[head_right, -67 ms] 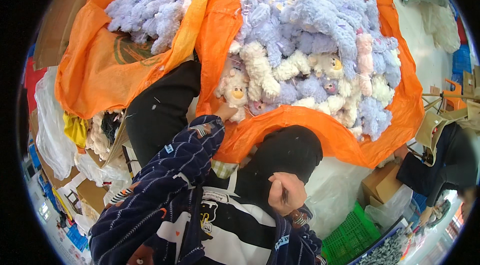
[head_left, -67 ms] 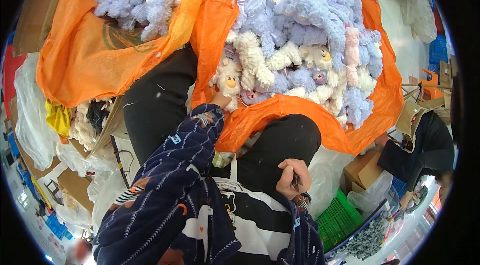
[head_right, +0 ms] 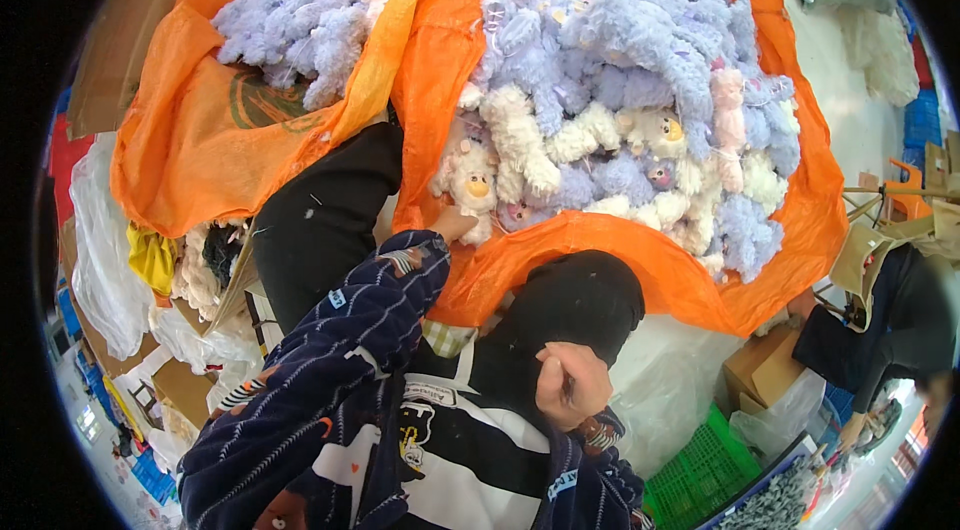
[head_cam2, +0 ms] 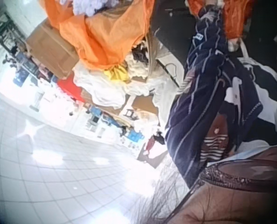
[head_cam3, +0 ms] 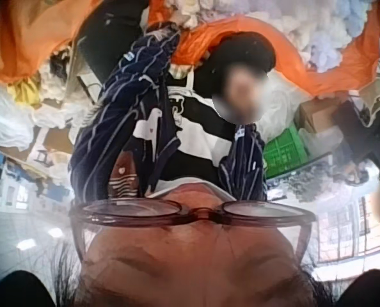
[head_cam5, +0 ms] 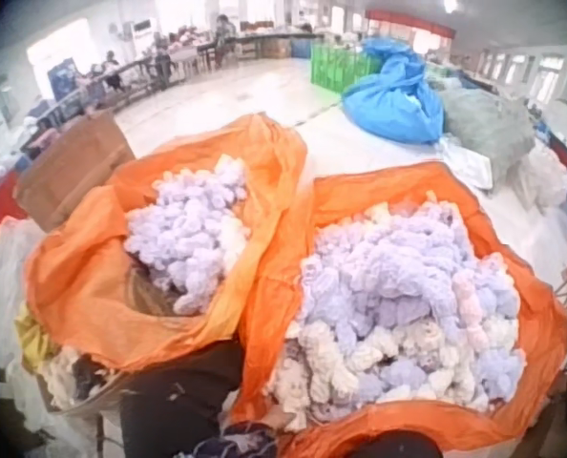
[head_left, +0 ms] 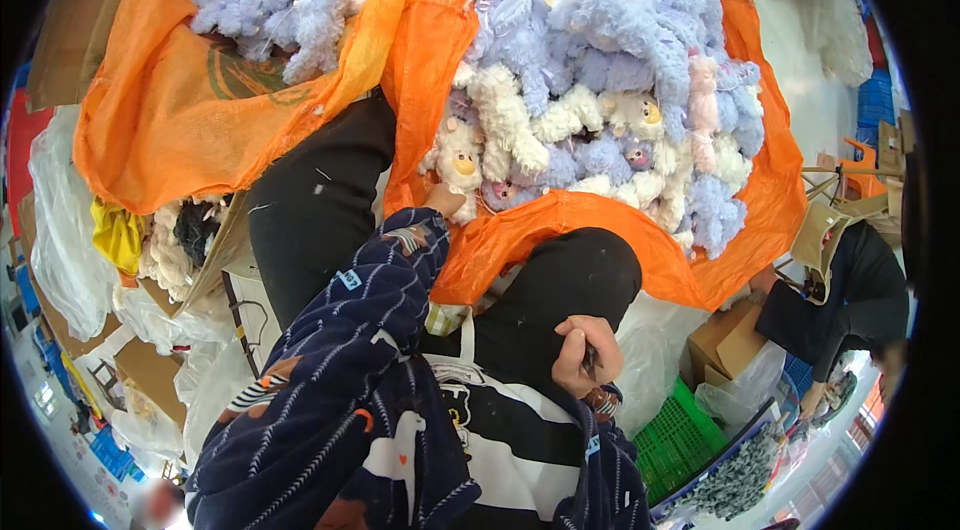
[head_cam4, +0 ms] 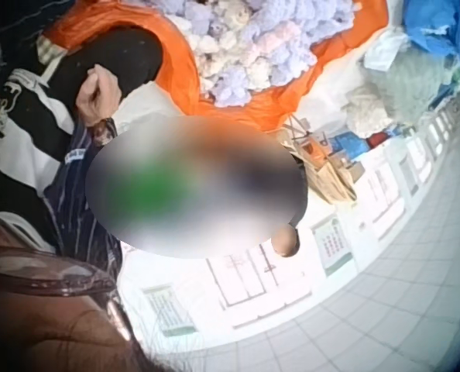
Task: The person sits on the floor and repeatedly picks up small stuffed toys from an orange bag, trims loose threads and fur with a small blade, and places the toys back into the bag. The person handles multiple toys one at a time, turning them over to trim different sides.
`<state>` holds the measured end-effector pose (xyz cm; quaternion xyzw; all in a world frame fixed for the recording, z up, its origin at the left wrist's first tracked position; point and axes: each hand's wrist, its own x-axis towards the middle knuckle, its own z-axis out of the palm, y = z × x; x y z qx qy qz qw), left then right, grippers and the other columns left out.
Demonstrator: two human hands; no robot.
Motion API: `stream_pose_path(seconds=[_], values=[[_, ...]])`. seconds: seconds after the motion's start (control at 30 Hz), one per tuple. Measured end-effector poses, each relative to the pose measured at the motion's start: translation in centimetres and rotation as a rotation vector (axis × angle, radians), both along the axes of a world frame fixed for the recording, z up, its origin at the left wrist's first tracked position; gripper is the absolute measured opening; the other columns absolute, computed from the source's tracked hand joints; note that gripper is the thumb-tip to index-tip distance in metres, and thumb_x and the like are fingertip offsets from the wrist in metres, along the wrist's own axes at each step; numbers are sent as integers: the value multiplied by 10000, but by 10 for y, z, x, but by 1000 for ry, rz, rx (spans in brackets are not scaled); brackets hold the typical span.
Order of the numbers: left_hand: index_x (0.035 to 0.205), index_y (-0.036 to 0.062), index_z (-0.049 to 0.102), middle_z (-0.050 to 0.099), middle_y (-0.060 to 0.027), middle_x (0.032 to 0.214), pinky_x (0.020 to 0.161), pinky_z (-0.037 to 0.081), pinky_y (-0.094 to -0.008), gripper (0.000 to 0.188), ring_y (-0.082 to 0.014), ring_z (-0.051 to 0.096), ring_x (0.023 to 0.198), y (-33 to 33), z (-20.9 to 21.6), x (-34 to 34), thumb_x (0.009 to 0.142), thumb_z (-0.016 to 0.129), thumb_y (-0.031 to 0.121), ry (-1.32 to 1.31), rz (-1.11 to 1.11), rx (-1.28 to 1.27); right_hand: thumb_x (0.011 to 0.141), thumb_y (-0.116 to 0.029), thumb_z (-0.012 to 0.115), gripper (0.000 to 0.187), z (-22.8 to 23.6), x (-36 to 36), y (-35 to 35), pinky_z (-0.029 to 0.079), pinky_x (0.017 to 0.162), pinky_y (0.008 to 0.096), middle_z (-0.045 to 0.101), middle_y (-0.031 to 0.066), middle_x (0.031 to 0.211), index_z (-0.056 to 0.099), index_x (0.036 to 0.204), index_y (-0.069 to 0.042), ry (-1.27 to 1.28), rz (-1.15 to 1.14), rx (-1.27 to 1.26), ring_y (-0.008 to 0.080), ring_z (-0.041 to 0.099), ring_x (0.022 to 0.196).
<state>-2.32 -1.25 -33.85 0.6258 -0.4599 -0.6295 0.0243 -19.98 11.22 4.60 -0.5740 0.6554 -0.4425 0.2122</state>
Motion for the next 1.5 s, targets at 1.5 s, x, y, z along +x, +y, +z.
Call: stream_pose_path(seconds=[1.5], values=[[985,21,587,626,-170,832,650,466,-413,265,-351,595,768,-76,376,-51,826,617,230,136,-558,-998,844,-298,624,328,-160,-226,-255,336,401,258,579,82,759,570,955,5,-919,-665,221,119,454,461]])
